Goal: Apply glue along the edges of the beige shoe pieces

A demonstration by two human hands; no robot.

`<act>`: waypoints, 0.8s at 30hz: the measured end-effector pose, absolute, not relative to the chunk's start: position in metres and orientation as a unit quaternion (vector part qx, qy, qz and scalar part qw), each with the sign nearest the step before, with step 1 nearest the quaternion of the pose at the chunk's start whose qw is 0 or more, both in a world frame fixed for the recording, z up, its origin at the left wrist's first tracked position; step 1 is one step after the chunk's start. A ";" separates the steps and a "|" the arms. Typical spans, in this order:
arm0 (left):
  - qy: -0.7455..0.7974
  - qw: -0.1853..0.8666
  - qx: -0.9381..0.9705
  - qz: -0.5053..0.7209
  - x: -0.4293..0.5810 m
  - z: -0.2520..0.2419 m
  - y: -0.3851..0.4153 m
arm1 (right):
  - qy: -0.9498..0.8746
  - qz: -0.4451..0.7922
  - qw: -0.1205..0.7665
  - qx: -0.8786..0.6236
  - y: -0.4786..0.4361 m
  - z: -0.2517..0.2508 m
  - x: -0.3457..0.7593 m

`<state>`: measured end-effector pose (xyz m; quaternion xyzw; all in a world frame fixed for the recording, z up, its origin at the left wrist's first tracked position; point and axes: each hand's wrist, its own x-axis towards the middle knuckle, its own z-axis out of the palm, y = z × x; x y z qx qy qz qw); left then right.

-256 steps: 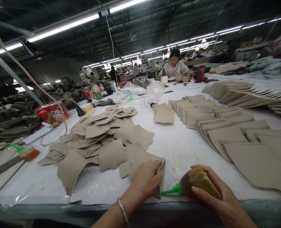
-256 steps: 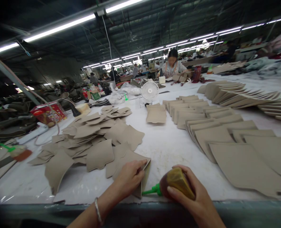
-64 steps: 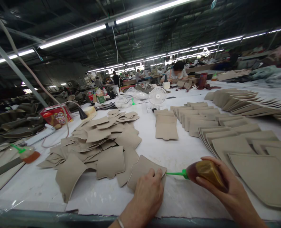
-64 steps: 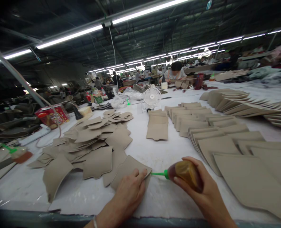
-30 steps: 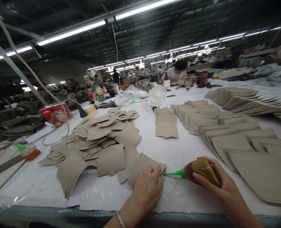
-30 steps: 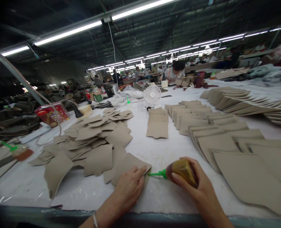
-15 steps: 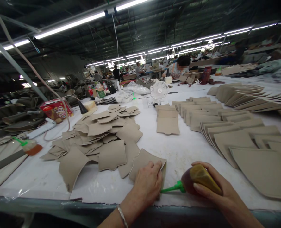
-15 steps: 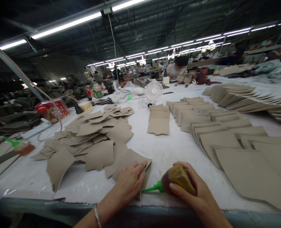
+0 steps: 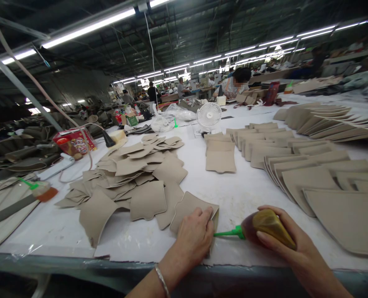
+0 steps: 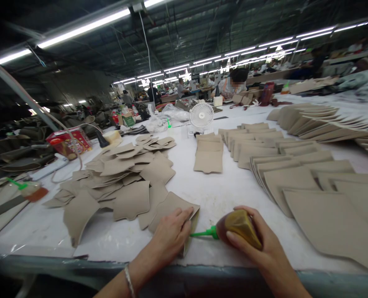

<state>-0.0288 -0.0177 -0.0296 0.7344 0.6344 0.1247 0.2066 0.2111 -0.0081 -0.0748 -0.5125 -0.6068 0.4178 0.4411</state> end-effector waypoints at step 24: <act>0.637 0.195 0.737 0.111 -0.027 -0.031 -0.015 | -0.672 0.342 0.447 -0.481 0.003 -0.073 0.222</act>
